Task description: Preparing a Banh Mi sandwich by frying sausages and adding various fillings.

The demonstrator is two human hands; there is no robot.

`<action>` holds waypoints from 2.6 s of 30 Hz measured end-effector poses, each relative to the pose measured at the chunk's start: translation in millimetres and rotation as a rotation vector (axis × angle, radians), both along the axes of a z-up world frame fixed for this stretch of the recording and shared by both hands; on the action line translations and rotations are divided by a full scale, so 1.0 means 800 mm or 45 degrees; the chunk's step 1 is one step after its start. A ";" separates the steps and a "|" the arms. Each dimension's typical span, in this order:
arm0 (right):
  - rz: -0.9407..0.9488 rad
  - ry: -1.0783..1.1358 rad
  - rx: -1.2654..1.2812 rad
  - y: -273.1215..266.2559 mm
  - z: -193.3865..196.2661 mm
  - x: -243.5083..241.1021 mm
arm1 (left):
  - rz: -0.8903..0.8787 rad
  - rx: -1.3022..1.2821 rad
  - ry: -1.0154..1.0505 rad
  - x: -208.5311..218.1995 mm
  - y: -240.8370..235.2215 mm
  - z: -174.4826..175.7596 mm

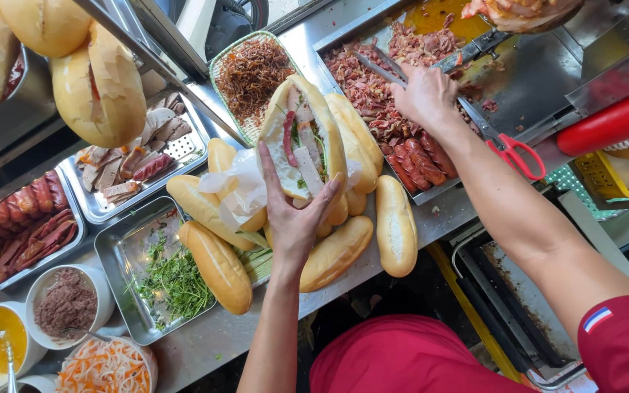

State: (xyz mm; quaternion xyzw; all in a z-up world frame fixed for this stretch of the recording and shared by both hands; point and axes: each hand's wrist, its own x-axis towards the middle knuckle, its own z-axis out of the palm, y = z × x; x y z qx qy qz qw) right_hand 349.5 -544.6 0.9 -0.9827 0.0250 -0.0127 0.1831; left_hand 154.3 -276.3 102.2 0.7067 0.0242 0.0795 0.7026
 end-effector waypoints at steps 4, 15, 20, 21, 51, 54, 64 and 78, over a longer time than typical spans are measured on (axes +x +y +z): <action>0.040 -0.010 -0.130 0.010 -0.001 -0.013 | -0.009 0.104 -0.083 0.016 -0.020 -0.019; -0.014 -0.154 0.370 -0.059 0.126 -0.104 | 0.074 0.215 -0.169 0.079 -0.104 -0.082; 0.097 -0.142 0.464 -0.038 0.200 -0.173 | 0.111 0.294 -0.102 0.078 -0.122 -0.073; 0.073 -0.091 0.401 -0.031 0.198 -0.181 | 0.114 0.303 -0.164 0.076 -0.126 -0.076; 0.201 -0.013 0.245 -0.031 0.238 -0.275 | 0.171 0.307 -0.148 0.014 -0.092 -0.055; 0.292 -0.136 0.201 -0.017 0.237 -0.266 | 0.146 0.292 -0.142 0.013 -0.089 -0.055; 0.078 -0.186 0.154 -0.043 0.123 -0.095 | 0.109 0.172 -0.171 0.020 -0.058 -0.060; -0.003 -0.076 0.120 -0.023 0.034 0.044 | 0.063 0.145 -0.162 0.035 -0.053 -0.067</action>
